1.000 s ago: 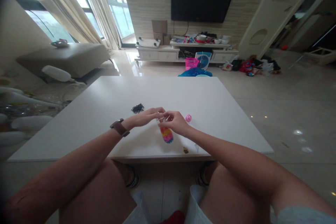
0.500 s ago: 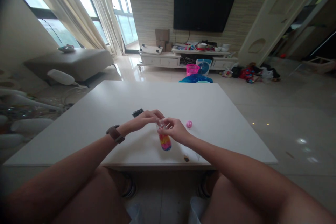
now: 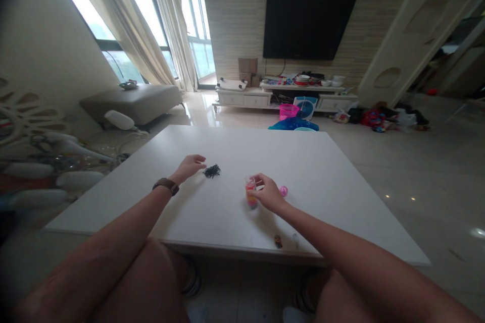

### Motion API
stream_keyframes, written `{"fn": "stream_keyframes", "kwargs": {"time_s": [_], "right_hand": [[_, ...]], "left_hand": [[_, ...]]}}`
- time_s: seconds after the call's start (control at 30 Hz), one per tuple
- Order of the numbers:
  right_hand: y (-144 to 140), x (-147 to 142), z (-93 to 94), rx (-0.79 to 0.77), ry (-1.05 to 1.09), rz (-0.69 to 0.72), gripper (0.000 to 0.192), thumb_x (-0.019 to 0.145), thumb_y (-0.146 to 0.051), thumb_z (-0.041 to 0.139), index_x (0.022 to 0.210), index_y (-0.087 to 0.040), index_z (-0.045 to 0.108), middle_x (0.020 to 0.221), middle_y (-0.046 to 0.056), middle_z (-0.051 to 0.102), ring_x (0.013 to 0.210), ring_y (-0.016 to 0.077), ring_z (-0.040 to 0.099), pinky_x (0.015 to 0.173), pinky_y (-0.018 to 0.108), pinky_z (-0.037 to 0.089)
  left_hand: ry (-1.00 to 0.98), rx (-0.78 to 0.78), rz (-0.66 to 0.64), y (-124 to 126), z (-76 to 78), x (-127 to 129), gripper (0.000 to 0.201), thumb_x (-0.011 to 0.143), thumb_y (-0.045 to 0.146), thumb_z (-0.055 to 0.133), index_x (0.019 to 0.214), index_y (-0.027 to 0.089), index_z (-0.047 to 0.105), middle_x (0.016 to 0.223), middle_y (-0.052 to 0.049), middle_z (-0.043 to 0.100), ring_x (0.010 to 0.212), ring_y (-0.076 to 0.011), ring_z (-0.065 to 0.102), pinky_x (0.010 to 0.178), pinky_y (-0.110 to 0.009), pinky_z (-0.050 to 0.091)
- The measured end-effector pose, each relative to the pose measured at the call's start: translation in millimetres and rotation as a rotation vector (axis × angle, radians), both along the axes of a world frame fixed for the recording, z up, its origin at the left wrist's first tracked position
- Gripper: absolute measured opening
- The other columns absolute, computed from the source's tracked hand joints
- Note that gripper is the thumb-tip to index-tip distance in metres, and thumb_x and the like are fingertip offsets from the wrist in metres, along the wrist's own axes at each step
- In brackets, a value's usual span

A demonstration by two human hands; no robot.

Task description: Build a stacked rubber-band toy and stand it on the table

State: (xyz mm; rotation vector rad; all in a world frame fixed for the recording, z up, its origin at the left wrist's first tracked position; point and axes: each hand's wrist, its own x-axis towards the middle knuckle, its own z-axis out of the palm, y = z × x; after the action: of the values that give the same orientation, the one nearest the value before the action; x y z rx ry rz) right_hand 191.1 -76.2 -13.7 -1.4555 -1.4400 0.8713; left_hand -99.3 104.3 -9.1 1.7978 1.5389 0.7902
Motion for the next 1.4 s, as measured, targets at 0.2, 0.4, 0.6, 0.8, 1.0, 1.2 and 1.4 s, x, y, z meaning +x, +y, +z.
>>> {"fn": "stream_keyframes", "kwargs": {"time_s": [0.2,0.4,0.6,0.8,1.0,1.2,1.4], "right_hand": [[7,-3,-5.8,0.025,-0.046,0.009,0.032,0.067,-0.021,0.074,0.098,-0.018,0.069,0.094,0.004,0.072,0.087,0.0191,0.065,0.072,0.030,0.050],[2,-8,-2.4,0.031,-0.060,0.056,0.031,0.068,-0.021,0.075,0.098,-0.020,0.069,0.093,0.003,0.072,0.086,0.0181,0.065,0.073,0.029,0.049],[-2,-6,-2.3,0.022,-0.088,0.065,0.030,0.068,-0.020,0.075,0.097,-0.020,0.070,0.093,0.003,0.073,0.085,0.0178,0.065,0.075,0.030,0.048],[-1,-1,1.0,0.035,-0.139,0.037,0.030,0.067,-0.019,0.075,0.097,-0.019,0.070,0.092,0.003,0.073,0.084,0.0176,0.065,0.074,0.029,0.048],[6,7,2.8,0.132,-0.273,0.033,0.034,0.071,-0.017,0.072,0.105,-0.018,0.072,0.097,0.005,0.071,0.084,0.0164,0.064,0.075,0.028,0.048],[12,9,0.4,0.183,-0.444,0.052,0.041,0.080,-0.019,0.064,0.121,-0.018,0.070,0.092,0.004,0.061,0.075,0.0137,0.057,0.074,0.027,0.046],[17,9,-5.8,0.175,-0.454,0.098,0.043,0.076,-0.016,0.067,0.120,-0.018,0.068,0.098,0.005,0.063,0.078,0.0149,0.058,0.076,0.028,0.046]], "left_hand": [[0.317,0.142,-0.149,4,-37.1,11,0.041,0.068,0.020,0.077,0.109,0.017,0.076,0.113,-0.009,0.074,0.108,-0.0258,0.066,0.098,-0.032,0.048],[0.415,0.152,-0.165,7,-51.8,22,0.036,0.073,0.023,0.076,0.109,0.022,0.078,0.113,-0.008,0.075,0.105,-0.0249,0.067,0.093,-0.032,0.049],[0.473,0.193,-0.133,10,-55.3,25,0.023,0.077,0.024,0.074,0.099,0.023,0.081,0.104,-0.006,0.077,0.100,-0.0241,0.068,0.088,-0.030,0.049],[0.459,0.218,-0.156,13,-50.8,27,0.019,0.079,0.024,0.068,0.092,0.021,0.081,0.095,-0.007,0.078,0.091,-0.0217,0.068,0.081,-0.029,0.048],[0.249,0.148,-0.241,7,-26.3,33,0.020,0.077,0.024,0.067,0.090,0.016,0.080,0.081,-0.006,0.076,0.075,-0.0167,0.066,0.070,-0.026,0.047],[0.005,0.066,-0.438,-15,-1.9,42,0.026,0.076,0.032,0.067,0.090,0.013,0.078,0.074,-0.006,0.074,0.065,-0.0147,0.062,0.064,-0.026,0.047],[-0.133,-0.040,-0.595,-40,10.5,50,0.030,0.074,0.038,0.073,0.088,0.012,0.077,0.077,-0.008,0.074,0.068,-0.0154,0.064,0.068,-0.028,0.050]]}}
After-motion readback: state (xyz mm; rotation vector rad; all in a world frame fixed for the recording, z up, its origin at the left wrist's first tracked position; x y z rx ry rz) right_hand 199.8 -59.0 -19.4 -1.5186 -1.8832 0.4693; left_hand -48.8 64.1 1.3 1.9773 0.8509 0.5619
